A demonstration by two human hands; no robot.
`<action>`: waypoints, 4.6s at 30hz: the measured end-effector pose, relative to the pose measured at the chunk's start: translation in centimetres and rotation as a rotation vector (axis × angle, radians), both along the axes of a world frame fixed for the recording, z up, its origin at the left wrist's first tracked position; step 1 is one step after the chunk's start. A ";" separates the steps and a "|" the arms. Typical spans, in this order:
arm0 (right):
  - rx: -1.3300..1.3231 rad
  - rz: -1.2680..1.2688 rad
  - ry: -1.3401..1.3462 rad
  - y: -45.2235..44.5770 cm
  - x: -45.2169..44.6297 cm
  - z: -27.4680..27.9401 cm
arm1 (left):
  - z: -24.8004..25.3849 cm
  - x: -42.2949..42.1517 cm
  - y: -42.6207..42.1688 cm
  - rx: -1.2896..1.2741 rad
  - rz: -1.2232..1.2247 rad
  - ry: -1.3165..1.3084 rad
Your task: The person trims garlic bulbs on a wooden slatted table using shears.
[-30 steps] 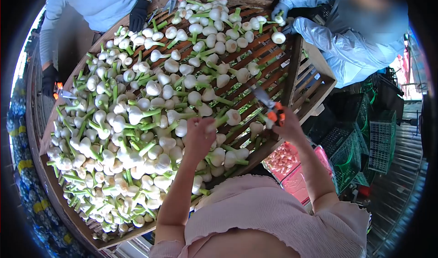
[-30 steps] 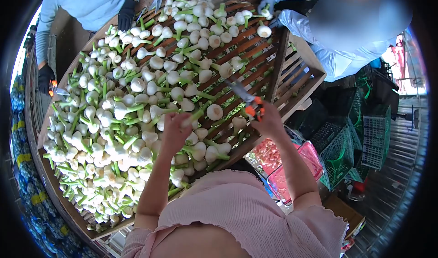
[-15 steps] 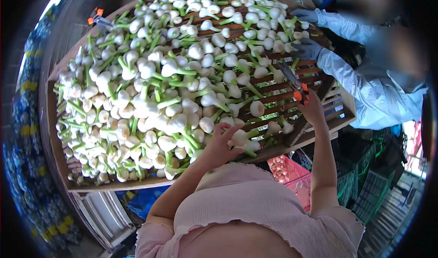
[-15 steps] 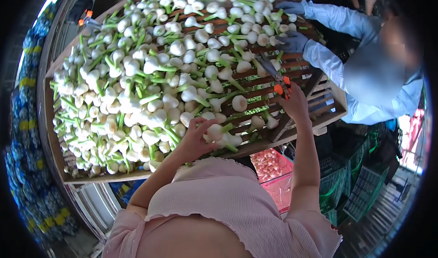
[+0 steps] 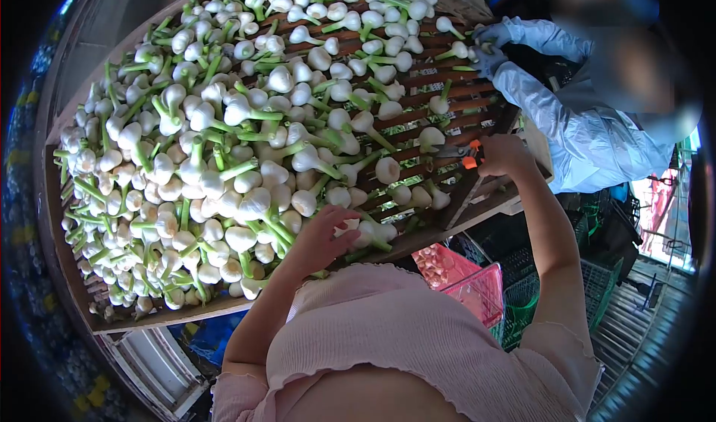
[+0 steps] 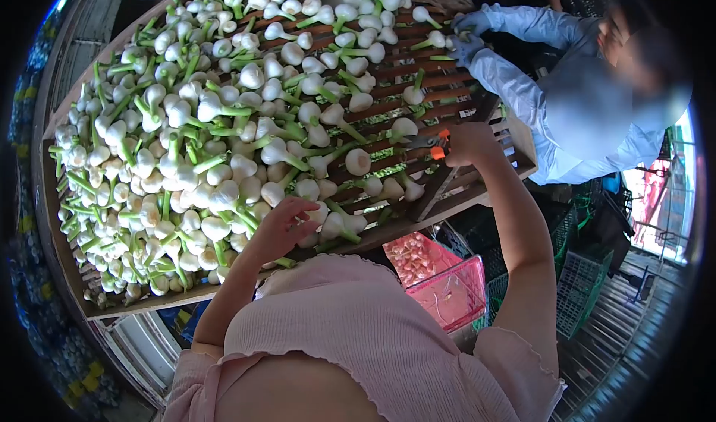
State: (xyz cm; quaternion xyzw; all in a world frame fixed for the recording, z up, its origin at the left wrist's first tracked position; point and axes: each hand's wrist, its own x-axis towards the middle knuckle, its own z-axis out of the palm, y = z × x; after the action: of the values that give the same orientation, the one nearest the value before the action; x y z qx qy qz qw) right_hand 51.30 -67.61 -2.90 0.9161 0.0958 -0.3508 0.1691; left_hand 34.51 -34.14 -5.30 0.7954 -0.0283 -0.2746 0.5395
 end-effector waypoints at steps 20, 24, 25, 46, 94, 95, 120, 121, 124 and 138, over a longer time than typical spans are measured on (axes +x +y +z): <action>0.596 0.522 -0.586 22.4 1.4 -2.2 | -3.4 15.2 15.7 0.864 0.401 -0.584; 0.481 0.649 -0.415 24.8 4.0 0.5 | -3.8 16.1 15.6 0.830 0.343 -0.405; 0.471 0.644 -0.298 24.8 4.4 1.3 | -4.3 15.9 16.1 0.774 0.343 -0.470; 0.668 0.335 -0.284 19.5 4.1 -2.2 | -2.7 13.7 17.9 -0.283 0.880 -0.054; 0.298 0.510 -0.105 18.6 -4.9 3.2 | 0.0 -7.9 5.7 0.553 0.333 -0.122; 0.292 0.541 -0.118 18.7 -4.4 2.7 | 0.0 -8.0 5.8 0.595 0.305 -0.163; 0.450 0.566 -0.518 7.0 -10.3 -2.7 | -5.3 -3.7 7.4 0.683 0.315 -0.580; 0.481 0.524 -0.458 7.1 -9.9 -4.1 | -5.1 -3.6 7.7 0.679 0.304 -0.550; 0.565 0.338 -0.327 7.2 -9.3 -6.2 | -4.4 -3.7 8.5 0.649 0.322 -0.508; 0.556 -0.350 -0.553 2.9 -16.0 -4.4 | -9.7 9.6 -2.4 0.757 -0.310 -0.860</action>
State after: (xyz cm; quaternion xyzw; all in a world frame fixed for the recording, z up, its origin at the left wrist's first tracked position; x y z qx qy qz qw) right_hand 35.27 -64.69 -7.29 0.9888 -0.0193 -0.0761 -0.1272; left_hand 44.15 -36.53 -14.97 0.9590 -0.2603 0.0056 0.1119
